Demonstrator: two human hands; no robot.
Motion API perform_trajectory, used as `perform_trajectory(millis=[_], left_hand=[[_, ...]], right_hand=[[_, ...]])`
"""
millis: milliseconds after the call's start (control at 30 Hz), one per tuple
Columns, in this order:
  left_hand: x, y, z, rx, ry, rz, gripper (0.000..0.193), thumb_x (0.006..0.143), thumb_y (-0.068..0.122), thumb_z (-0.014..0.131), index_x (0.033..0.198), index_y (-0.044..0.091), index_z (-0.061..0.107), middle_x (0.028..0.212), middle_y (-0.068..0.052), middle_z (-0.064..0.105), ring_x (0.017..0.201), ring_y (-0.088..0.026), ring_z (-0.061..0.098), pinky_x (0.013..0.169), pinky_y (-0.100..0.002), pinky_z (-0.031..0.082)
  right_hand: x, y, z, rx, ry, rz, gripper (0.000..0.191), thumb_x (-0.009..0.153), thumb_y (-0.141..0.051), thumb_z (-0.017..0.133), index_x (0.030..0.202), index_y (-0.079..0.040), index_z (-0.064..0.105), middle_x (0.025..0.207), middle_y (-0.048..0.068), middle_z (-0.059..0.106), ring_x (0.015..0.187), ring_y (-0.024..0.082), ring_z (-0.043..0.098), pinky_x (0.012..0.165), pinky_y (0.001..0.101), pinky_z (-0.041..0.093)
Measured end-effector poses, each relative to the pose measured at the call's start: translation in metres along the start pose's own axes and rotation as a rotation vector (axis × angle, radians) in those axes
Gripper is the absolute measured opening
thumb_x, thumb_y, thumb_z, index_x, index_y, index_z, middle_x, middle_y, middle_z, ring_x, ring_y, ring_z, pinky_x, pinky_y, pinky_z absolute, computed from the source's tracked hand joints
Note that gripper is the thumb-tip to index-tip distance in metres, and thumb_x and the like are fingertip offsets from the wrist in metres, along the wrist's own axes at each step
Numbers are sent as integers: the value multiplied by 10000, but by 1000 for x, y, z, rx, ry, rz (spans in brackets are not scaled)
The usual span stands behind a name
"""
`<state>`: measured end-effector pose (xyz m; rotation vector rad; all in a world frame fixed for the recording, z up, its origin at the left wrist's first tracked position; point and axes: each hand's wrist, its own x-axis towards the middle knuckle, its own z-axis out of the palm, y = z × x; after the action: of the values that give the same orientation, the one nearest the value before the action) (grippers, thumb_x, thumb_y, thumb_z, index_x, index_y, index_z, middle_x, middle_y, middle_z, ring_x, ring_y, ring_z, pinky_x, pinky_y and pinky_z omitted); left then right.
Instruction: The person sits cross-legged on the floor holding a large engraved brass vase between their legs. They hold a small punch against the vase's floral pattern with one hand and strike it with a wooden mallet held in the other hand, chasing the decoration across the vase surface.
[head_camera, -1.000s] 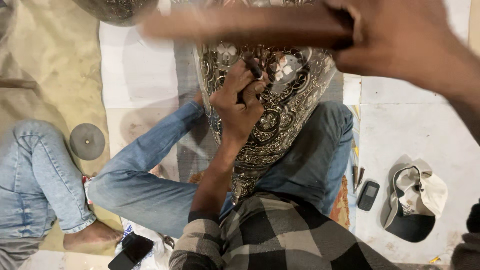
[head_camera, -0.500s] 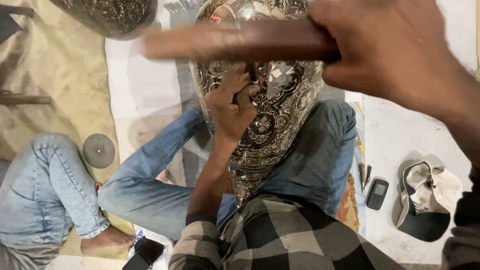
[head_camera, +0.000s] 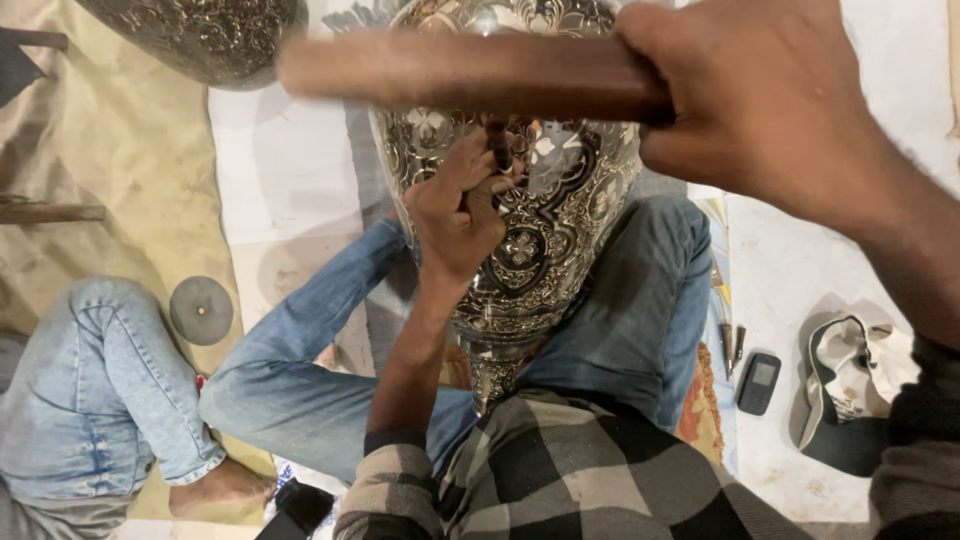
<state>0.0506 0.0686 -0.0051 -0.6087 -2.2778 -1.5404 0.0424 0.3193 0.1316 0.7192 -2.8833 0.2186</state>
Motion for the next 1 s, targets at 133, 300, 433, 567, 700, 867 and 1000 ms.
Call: perform_trajectory(millis=[133,300,433,567,700,867,1000], left_hand=[[-1,-1,-1,-3,-4,42,274,1022,-86,535,1245,44,627,1079,-96,791,913,-200,823,768,-254,696],[-3,-9,-2,59,101,87,269,1064,-24,567,1323,35,609,1043,-93,795,868,-193,813,706,-264,676],[3,-20,-5,36,52,125,243,1112,14,524,1344,51,586,1007,-109,795,861,-192,818,674,-260,696],[6,-24,-6,100,32,187,235,1119,24,488,1325,51,597,944,-83,804,828,-178,820,626,-261,676],[4,-21,-8,91,-19,167,213,1098,11,545,1306,15,594,998,-133,786,873,-217,813,660,-291,695],[4,-22,-6,106,19,164,202,1083,3,561,1281,-34,580,1083,-182,772,884,-246,811,640,-268,698],[3,-21,-7,49,15,142,173,1095,-8,557,1265,-1,588,1027,-128,784,860,-224,825,673,-265,696]], right_hand=[[-4,6,6,241,-10,82,428,732,-123,771,1121,-8,634,775,184,603,704,382,622,620,478,468],[-9,6,37,542,-118,201,373,716,-80,763,1084,-59,703,778,130,691,667,280,678,624,451,501],[0,10,65,814,-162,331,425,840,-170,835,1183,-5,646,878,133,715,710,252,712,629,403,576],[7,24,61,598,-269,254,521,778,-156,866,1234,-18,655,892,142,725,674,256,717,654,392,587],[9,21,42,561,15,63,542,804,-185,902,1247,5,654,976,171,707,833,257,707,721,390,564],[19,9,13,400,-228,91,484,764,-88,822,1200,-46,615,898,161,670,786,279,695,682,416,545],[21,-8,-7,95,-144,50,404,708,-104,835,1063,-73,646,817,155,662,725,347,663,637,474,513]])
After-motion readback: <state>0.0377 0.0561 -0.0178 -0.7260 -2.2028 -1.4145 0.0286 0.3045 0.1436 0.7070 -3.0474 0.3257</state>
